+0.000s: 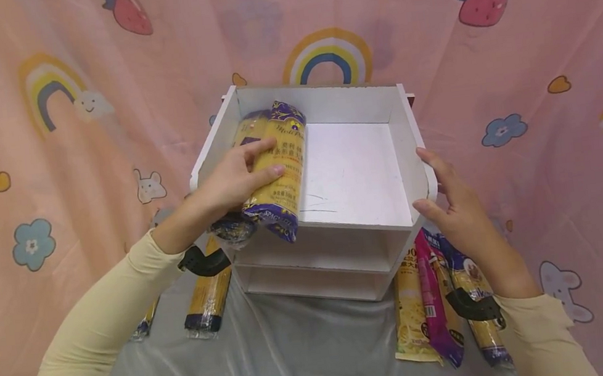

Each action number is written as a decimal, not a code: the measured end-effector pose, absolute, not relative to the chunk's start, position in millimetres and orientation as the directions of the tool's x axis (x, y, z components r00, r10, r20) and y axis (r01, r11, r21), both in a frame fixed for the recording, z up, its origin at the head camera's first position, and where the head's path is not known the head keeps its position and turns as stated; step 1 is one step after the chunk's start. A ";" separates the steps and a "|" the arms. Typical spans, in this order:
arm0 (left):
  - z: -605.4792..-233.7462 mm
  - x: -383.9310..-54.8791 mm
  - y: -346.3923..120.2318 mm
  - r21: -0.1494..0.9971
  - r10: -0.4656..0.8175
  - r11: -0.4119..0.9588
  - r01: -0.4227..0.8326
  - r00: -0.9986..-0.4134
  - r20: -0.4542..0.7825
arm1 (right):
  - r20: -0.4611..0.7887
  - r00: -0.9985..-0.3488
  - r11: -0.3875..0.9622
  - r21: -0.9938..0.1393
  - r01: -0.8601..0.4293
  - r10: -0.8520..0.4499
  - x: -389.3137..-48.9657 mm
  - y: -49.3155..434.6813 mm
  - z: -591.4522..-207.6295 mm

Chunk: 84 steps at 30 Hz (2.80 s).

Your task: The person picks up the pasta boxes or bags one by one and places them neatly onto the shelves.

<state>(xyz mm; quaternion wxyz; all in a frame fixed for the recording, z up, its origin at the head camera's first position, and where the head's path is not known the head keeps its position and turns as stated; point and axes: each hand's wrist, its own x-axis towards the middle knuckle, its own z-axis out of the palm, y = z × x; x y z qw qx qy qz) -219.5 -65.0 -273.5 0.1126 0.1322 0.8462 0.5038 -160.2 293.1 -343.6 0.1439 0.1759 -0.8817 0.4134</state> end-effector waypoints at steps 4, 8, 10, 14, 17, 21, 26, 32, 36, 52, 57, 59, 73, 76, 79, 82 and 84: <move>-276.2 -221.9 -63.3 0.856 0.350 0.499 0.138 -0.935 -0.054 | 0.403 -0.894 0.583 -0.685 -0.437 -0.196 -159.7 292.4 -343.9; -278.9 -223.7 -61.3 0.844 0.402 0.509 0.171 -0.914 -0.057 | 0.406 -0.892 0.556 -0.703 -0.443 -0.196 -159.4 292.7 -344.6; -279.8 -224.1 -61.1 0.833 0.424 0.516 0.201 -0.905 -0.045 | 0.409 -0.891 0.555 -0.703 -0.445 -0.197 -159.4 293.0 -345.0; -279.2 -223.8 -64.1 0.797 0.389 0.547 0.255 -0.921 0.028 | 0.411 -0.890 0.570 -0.690 -0.445 -0.198 -159.5 292.7 -345.6; -276.9 -223.2 -67.5 0.778 0.345 0.568 0.270 -0.936 0.072 | 0.408 -0.891 0.565 -0.695 -0.445 -0.199 -159.8 292.1 -345.4; -272.8 -219.7 -69.8 0.759 0.373 0.569 0.316 -0.922 0.105 | 0.397 -0.896 0.543 -0.717 -0.437 -0.197 -159.0 292.6 -345.2; -271.8 -208.6 -75.7 0.667 0.479 0.598 0.444 -0.865 0.147 | 0.397 -0.897 0.552 -0.712 -0.434 -0.192 -158.9 292.1 -344.5; -279.8 -195.2 -84.0 0.602 0.509 0.642 0.475 -0.851 0.129 | 0.405 -0.894 0.559 -0.705 -0.438 -0.191 -161.4 291.7 -345.5; -285.7 -188.8 -88.1 0.576 0.487 0.668 0.472 -0.862 0.141 | 0.407 -0.892 0.553 -0.706 -0.443 -0.196 -161.5 291.6 -347.1; -289.7 -172.9 -94.0 0.569 0.464 0.648 0.505 -0.855 0.231 | 0.407 -0.893 0.546 -0.712 -0.442 -0.193 -162.1 292.0 -350.3; -273.1 -163.2 -107.5 0.646 0.465 0.544 0.535 -0.834 0.298 | 0.400 -0.897 0.553 -0.711 -0.434 -0.189 -161.9 292.0 -349.4; -266.4 -159.1 -116.0 0.676 0.443 0.492 0.548 -0.826 0.348 | 0.401 -0.896 0.552 -0.711 -0.436 -0.191 -161.7 292.1 -349.1; -289.6 -155.2 -184.0 0.736 0.120 0.336 0.588 -0.802 0.585 | 0.400 -0.894 0.520 -0.730 -0.443 -0.200 -160.5 291.9 -347.0; -308.5 -158.6 -199.1 0.720 0.116 0.391 0.574 -0.806 0.580 | 0.395 -0.897 0.520 -0.734 -0.438 -0.198 -160.6 292.6 -346.7; -330.5 -162.8 -215.8 0.692 0.142 0.457 0.558 -0.814 0.563 | 0.393 -0.899 0.541 -0.721 -0.432 -0.195 -160.2 292.5 -346.7; -352.6 -165.9 -231.9 0.675 0.141 0.510 0.534 -0.825 0.547 | 0.401 -0.895 0.536 -0.721 -0.439 -0.194 -160.1 291.5 -346.9; -366.4 -166.3 -241.4 0.678 0.116 0.532 0.507 -0.837 0.535 | 0.402 -0.895 0.540 -0.718 -0.439 -0.193 -160.3 290.9 -346.9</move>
